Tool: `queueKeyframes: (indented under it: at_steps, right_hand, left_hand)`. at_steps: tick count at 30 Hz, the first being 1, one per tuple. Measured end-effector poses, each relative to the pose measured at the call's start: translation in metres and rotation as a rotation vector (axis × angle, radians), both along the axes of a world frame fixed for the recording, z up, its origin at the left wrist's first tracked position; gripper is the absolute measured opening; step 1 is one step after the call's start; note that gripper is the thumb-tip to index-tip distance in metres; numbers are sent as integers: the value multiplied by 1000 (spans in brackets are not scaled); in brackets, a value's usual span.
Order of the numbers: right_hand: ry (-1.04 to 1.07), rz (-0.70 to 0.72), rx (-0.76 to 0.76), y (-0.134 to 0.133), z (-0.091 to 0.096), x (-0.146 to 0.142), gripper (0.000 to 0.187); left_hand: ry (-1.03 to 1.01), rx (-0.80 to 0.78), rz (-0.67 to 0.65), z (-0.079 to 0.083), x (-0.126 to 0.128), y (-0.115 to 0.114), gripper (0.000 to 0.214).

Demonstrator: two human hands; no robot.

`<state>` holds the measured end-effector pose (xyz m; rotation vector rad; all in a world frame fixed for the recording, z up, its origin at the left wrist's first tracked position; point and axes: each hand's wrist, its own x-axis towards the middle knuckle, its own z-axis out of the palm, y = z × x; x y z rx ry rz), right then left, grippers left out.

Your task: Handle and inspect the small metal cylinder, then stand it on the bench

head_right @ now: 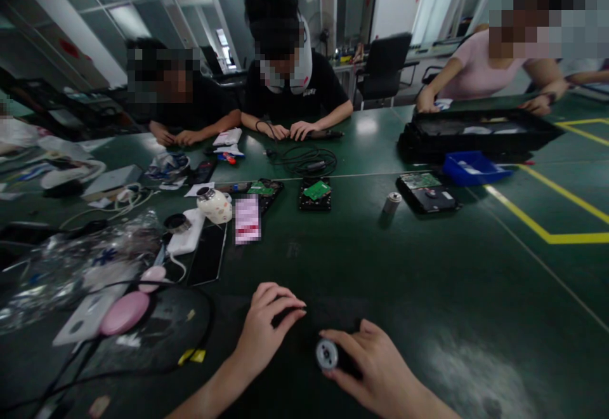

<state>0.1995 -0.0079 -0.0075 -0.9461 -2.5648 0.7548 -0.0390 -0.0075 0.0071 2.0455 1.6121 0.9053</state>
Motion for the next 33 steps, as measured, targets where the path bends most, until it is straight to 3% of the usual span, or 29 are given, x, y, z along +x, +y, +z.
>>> queueKeyframes:
  at_steps: [6,24,33]
  right_hand:
    - [47,-7,-58,0,0,-1,33]
    - [89,-29,-101,-1,-4,-1,35]
    - [71,-26,-93,1,-1,0,34]
  left_hand:
    - [-197,84,-279,17,22,-16,9]
    - [-185,121,-385,16,27,-22,13]
    - [-225,113,-355,12,29,-21,12]
